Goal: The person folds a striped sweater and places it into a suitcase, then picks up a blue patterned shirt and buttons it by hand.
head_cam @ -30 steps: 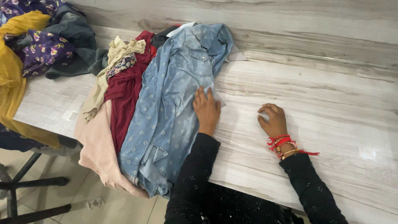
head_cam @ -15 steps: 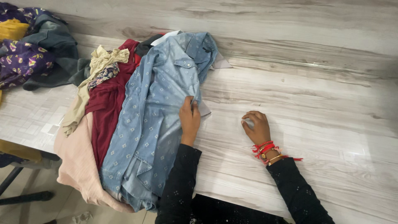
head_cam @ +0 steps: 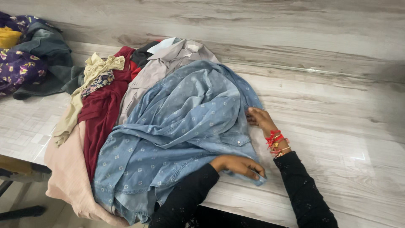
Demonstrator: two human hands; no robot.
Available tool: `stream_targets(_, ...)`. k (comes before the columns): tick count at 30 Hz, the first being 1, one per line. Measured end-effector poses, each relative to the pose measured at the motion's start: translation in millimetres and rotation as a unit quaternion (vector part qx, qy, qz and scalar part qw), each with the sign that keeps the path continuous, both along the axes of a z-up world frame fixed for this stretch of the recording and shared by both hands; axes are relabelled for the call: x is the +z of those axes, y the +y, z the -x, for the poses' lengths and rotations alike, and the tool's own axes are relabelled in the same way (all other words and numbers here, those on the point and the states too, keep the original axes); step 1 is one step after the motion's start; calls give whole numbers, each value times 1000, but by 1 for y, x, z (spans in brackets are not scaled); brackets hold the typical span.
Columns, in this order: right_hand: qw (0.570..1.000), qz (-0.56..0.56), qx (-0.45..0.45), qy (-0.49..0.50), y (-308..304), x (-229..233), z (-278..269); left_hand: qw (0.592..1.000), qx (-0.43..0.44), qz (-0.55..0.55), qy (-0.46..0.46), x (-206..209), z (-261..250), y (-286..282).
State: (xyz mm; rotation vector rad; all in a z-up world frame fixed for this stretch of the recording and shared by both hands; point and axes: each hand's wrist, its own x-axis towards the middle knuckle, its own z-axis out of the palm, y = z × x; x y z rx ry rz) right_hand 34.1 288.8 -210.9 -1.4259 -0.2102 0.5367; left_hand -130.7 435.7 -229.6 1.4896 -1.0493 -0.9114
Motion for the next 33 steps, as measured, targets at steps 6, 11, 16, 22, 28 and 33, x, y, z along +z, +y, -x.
stream_targets(6,838,431,-80,-326,82,23,49,988,143,5,-55,-1,-11,20)
stream_targets(11,881,332,-113,-318,73,-11,39,965,233,2,-119,51,21,21)
stream_targets(16,942,-73,-213,-247,48,-42,6,746,561,-17,-358,118,70,10)
stream_targets(22,885,-397,-245,-4,-58,1,-39,554,650,-164,-495,150,92,52)
stream_targets(28,870,-374,-262,-187,-229,30,-72,669,547,-405,-300,125,92,43)
stream_targets(33,848,-252,-316,-343,-293,104,-42,712,569,-123,-393,55,14,-2)
